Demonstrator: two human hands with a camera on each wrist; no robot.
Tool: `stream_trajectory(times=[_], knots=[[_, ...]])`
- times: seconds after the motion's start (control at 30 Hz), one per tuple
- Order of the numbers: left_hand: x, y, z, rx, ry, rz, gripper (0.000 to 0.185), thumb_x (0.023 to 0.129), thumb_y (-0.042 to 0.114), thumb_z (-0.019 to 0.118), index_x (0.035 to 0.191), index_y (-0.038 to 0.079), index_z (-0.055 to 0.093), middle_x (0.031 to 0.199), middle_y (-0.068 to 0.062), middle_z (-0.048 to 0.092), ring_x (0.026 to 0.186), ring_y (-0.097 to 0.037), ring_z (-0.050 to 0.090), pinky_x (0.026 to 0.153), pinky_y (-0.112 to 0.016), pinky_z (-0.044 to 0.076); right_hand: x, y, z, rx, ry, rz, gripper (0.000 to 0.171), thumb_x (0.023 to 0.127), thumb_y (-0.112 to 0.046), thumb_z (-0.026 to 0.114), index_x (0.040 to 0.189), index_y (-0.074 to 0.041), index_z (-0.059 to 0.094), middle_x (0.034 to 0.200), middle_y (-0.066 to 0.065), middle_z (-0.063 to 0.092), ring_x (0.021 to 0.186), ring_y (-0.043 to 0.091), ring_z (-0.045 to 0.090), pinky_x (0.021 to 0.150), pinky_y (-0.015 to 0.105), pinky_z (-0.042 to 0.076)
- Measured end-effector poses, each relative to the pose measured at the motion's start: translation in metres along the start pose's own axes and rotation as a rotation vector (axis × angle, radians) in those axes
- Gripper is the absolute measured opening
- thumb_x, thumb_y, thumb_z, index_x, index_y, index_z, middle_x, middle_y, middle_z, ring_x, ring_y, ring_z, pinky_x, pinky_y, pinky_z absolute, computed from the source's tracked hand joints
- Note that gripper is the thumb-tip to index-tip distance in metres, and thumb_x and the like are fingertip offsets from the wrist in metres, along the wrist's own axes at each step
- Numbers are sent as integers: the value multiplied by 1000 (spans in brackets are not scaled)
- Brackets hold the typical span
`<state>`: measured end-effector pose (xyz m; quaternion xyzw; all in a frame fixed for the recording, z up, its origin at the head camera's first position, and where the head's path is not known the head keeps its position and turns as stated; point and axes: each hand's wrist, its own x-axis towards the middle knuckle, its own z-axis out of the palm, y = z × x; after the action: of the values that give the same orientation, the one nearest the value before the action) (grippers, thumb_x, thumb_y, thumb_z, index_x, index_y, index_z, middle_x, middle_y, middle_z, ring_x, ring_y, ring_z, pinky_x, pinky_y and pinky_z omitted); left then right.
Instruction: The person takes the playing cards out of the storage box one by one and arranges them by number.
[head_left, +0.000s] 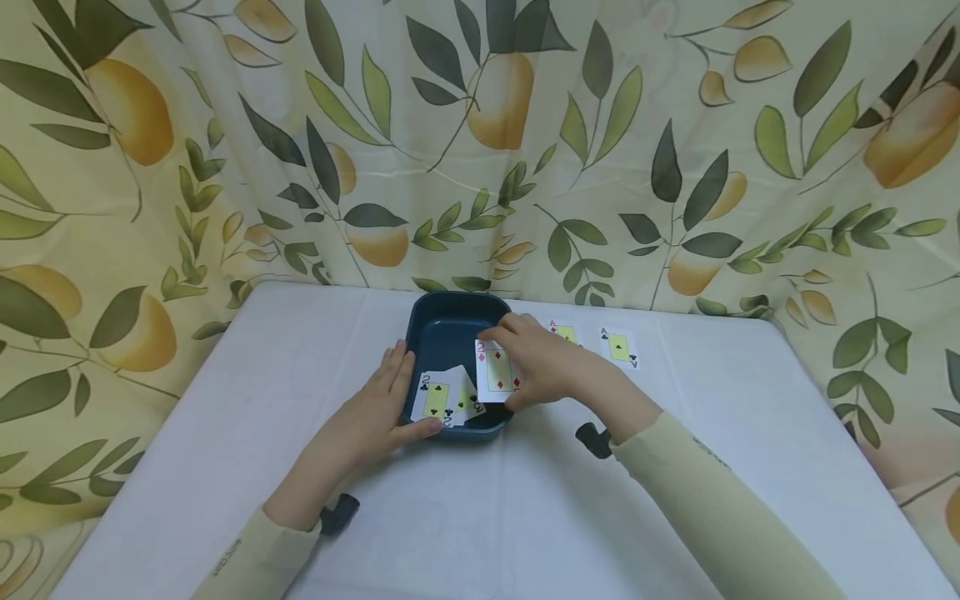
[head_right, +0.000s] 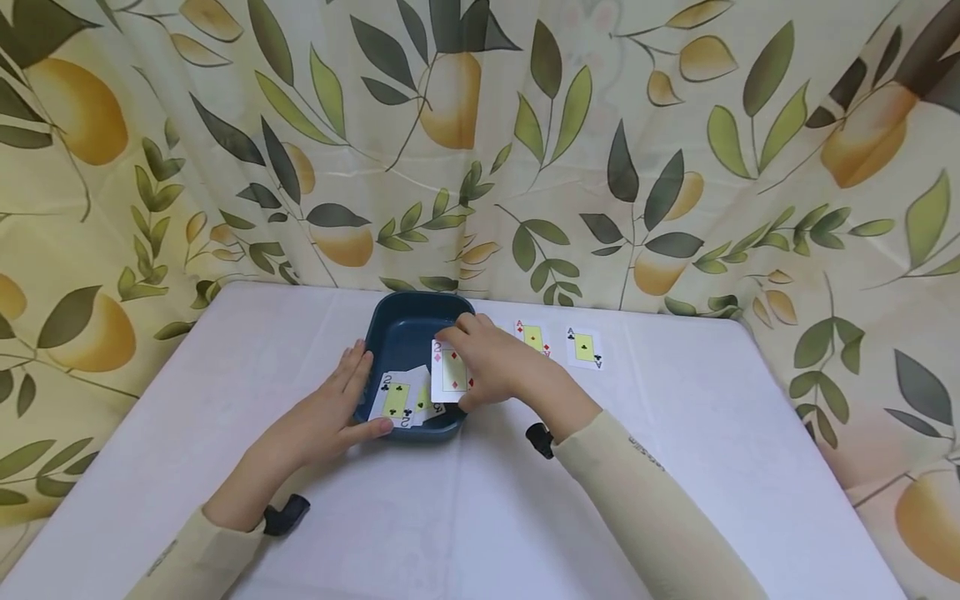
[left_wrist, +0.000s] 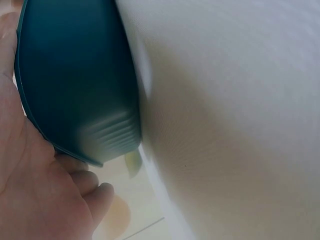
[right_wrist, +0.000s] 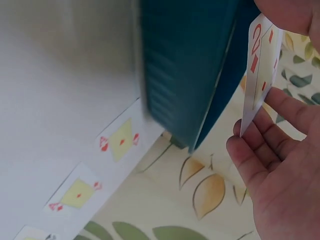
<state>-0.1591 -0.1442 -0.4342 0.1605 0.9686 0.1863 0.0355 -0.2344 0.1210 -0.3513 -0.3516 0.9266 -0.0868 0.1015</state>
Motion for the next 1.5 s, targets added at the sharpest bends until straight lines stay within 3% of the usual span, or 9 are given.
stream_trajectory(times=[0.73,1.0,1.27,1.5], knots=[[-1,2,-2,-15,-4,-1,115,84,76,57,160,3,10,168,-11,-3,155,-29,4,119,-49,26,-34,40,6,19,22,122,92,64,-25,90,146,-14,48,134,7,48,118,25,41,94,37,50],[-1,2,-2,-10,-15,-12,115,84,77,56,160,4,9,168,-11,-4,155,-29,3,118,-50,27,-39,50,17,45,-9,172,92,66,-27,91,146,-16,47,149,13,40,135,32,35,107,49,45],[-2,1,-2,-6,-14,-8,115,84,78,54,160,4,9,168,-11,-4,155,-29,3,118,-50,27,-37,56,28,61,-13,168,91,66,-25,91,146,-15,48,146,14,41,131,32,38,107,49,45],[-1,0,0,0,0,7,115,84,79,53,160,3,10,168,-12,-4,155,-30,3,118,-49,27,-31,57,36,57,-28,171,93,66,-28,93,146,-14,48,133,9,47,120,26,43,101,42,49]])
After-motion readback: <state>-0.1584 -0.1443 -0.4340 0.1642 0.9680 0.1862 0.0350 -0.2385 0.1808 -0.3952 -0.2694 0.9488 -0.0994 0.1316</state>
